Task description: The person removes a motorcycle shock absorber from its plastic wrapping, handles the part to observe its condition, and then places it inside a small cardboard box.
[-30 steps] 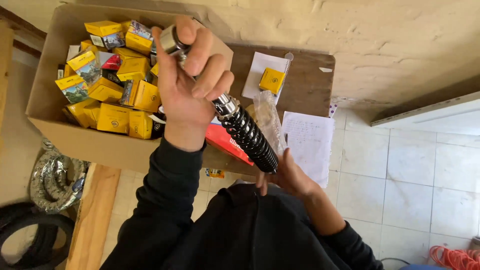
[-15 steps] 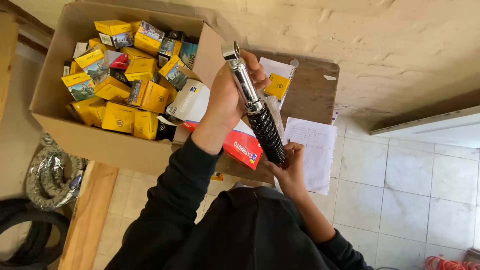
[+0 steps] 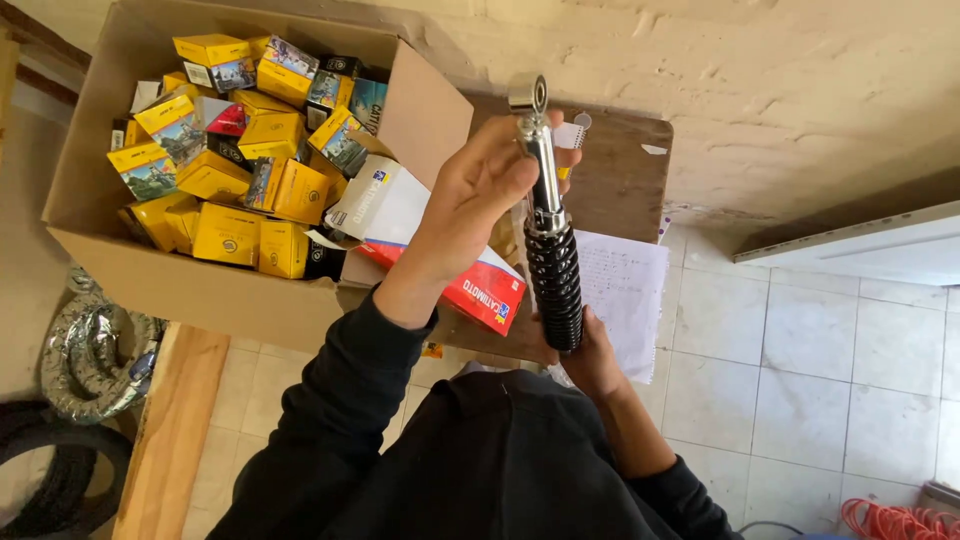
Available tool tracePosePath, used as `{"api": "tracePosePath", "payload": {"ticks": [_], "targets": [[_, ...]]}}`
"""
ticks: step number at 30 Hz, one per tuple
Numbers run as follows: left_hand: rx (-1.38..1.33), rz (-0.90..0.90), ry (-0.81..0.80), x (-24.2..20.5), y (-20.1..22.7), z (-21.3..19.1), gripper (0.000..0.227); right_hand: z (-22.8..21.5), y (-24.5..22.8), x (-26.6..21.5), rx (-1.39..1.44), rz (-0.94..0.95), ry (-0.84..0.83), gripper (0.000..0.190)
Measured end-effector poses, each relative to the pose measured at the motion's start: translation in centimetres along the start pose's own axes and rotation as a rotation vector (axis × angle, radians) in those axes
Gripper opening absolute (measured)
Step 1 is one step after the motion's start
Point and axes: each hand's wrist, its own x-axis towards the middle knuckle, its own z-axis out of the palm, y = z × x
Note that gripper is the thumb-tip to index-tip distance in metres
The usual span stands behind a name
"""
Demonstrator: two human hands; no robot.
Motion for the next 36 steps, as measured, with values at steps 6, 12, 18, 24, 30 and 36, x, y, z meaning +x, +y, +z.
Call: {"api": "tracePosePath", "payload": {"ticks": [6,12,18,24,30,36], "targets": [[0.154,-0.050,0.095,-1.3,-3.6,1.9,0.063,5.1,-10.1,2.8,-0.568,-0.186,-0.058,0.108],[0.284,-0.122,0.123,-2.6,-8.1,4.0,0.055,2.3,-7.3,3.6,-0.750,-0.096,0.310,0.046],[0.651,-0.606,0.216,-5.5,-20.7,-5.1,0.099,7.3,-13.6,0.5,-0.853,-0.074,0.438,0.014],[1.169,-0.959,-0.240,-13.0,-27.9,-2.0,0.077,5.3,-15.1,-1.2,-0.786,-0.158,0.455,0.010],[1.280,-0.959,-0.329,-16.7,-37.1,-5.1,0.078,0.5,-12.8,-1.8,-0.596,-0.244,0.460,0.008],[1.415,-0.151,-0.343,-14.0,-18.7,0.5,0.076,2.1,-17.2,-0.6,-0.669,-0.256,0.395,0.018]]}}
